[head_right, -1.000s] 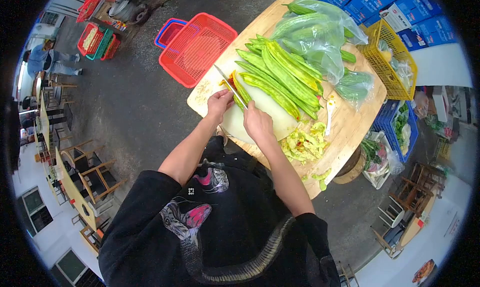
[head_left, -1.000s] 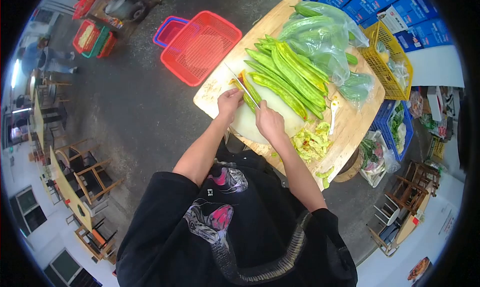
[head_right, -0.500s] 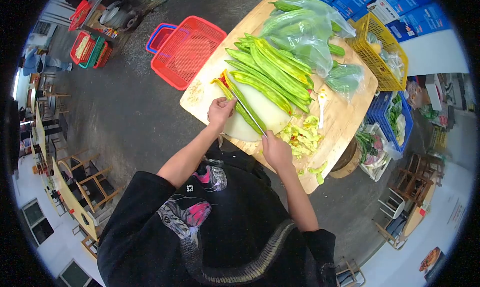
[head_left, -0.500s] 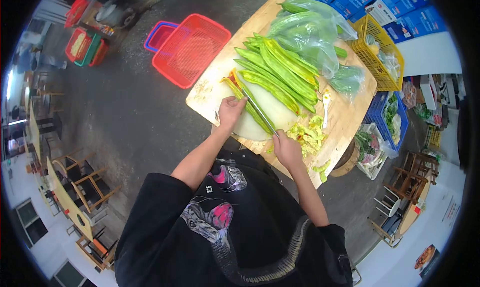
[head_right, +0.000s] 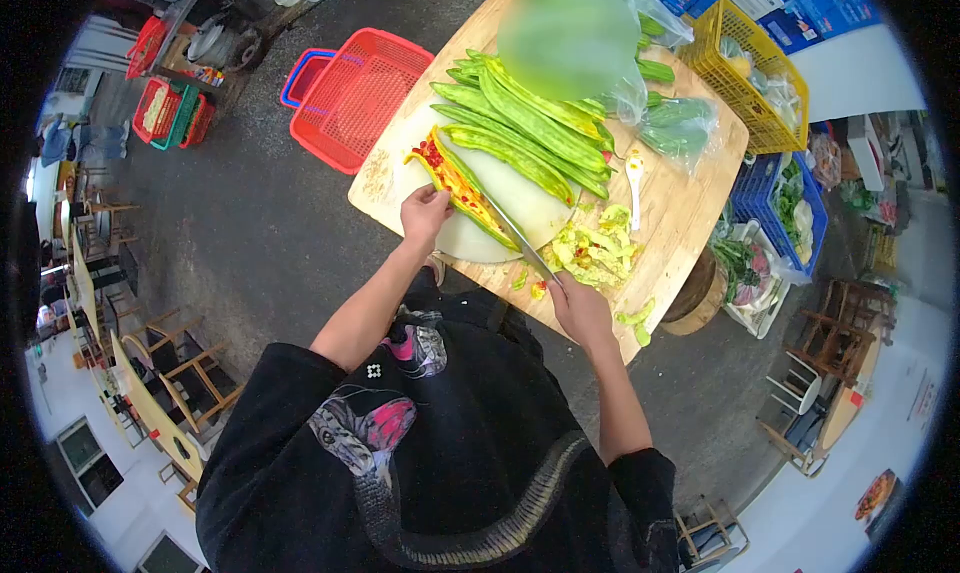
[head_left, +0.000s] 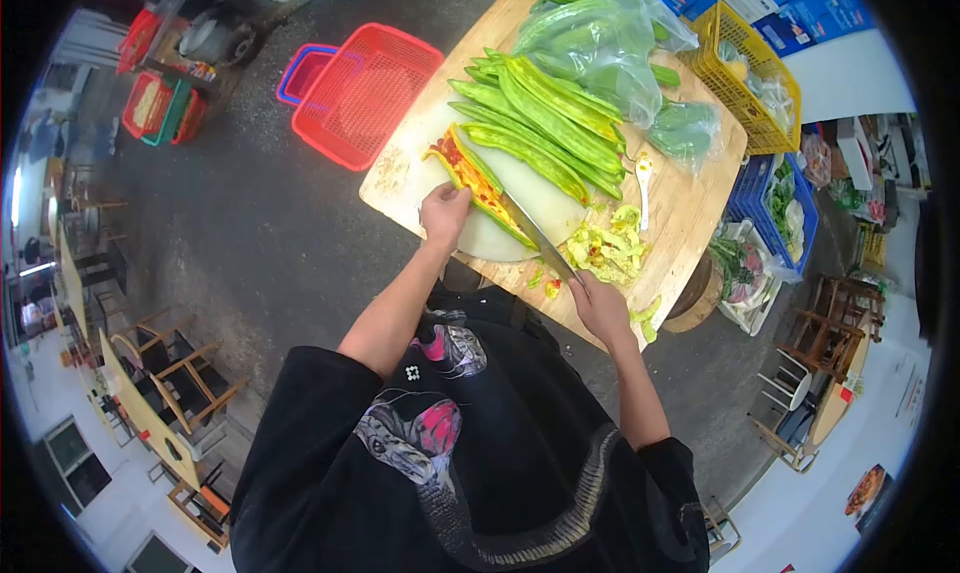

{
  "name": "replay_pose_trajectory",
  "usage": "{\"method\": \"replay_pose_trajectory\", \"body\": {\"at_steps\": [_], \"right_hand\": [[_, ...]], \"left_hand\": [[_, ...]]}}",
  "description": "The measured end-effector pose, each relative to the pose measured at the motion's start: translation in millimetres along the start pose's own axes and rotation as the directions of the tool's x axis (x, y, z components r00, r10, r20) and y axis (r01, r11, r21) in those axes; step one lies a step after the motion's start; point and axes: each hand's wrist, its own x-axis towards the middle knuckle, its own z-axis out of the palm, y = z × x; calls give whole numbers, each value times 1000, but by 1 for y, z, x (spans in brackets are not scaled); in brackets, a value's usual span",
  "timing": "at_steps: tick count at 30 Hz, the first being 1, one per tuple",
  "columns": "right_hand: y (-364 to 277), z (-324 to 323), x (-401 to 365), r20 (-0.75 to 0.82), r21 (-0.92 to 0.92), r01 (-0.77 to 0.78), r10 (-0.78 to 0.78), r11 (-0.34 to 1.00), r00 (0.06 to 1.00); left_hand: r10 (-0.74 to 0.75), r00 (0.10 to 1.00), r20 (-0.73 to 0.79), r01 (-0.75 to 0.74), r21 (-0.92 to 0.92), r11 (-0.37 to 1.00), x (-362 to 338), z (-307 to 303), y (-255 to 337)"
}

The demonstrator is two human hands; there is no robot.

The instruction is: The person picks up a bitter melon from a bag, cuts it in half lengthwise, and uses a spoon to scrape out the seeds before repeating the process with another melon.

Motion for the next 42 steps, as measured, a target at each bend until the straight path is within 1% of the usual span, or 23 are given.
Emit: {"method": "replay_pose_trajectory", "body": {"at_steps": [3, 6, 7, 10, 13, 15, 18, 19, 21, 24, 27, 30, 31, 33, 34, 37, 40, 42], "right_hand": [[6, 0, -6, 4, -44, -10, 10, 999, 1000], [10, 3, -12, 7, 8, -33, 33, 999, 999], [11, 5, -13, -19, 8, -17, 17, 1000, 1000], [6, 12, -15, -79, -12, 42, -43, 999, 996], [-3, 13, -11, -89, -82, 88, -95, 993, 991], [-9, 13, -6, -76, -132, 94, -104, 987, 992], [-14, 25, 4, -118, -144, 146, -164, 979, 979], [-17, 27, 9, -125, -157, 141, -161, 977, 979], [-22, 29, 20, -135, -180, 130, -155, 975, 979], [-27, 26, 30, -108, -183, 157, -179, 970, 978], [-22, 33, 45, -124, -172, 209, -232, 963, 965], [-30, 44, 67, -23, -232, 139, -148, 963, 989], [-33, 46, 71, -30, -220, 150, -160, 964, 987], [-38, 47, 79, -48, -198, 181, -194, 963, 980], [-40, 46, 79, -49, -189, 163, -175, 968, 983], [-36, 44, 69, -37, -164, 117, -125, 979, 991], [-15, 35, 58, -21, -131, 99, -102, 986, 995], [-9, 32, 54, -32, -111, 106, -110, 988, 993]], "left_hand": [[-22, 1000, 16, 23, -53, 998, -1, -3, -3], [-53, 997, 49, 60, -156, 986, -1, -5, -3], [-64, 996, 59, 74, -195, 978, -1, -6, -4], [-92, 995, 32, 97, -216, 972, -4, -5, -6], [-73, 997, 20, 75, -107, 991, -8, 0, -2], [-93, 995, 31, 97, -136, 986, -12, 4, 1], [-107, 994, 26, 110, -169, 980, -12, 9, 2], [-108, 994, 19, 110, -177, 978, -11, 10, 1], [-104, 994, 31, 108, -167, 980, -11, 9, -1], [-76, 996, 43, 81, -147, 986, -9, 8, 3], [-72, 996, 54, 79, -145, 986, -8, 10, 3], [-50, 997, 59, 58, -137, 989, -6, 10, -2], [-37, 997, 66, 46, -130, 991, -4, 11, -5], [-26, 1000, 10, 27, -137, 990, -4, 12, -8], [-21, 1000, -21, 18, -143, 990, -4, 12, -8], [-65, 997, 28, 64, 41, 997, -3, -5, -4], [-118, 992, 33, 119, -44, 992, -8, -12, -1], [-124, 992, 38, 125, -44, 991, -6, -11, -3]]}}
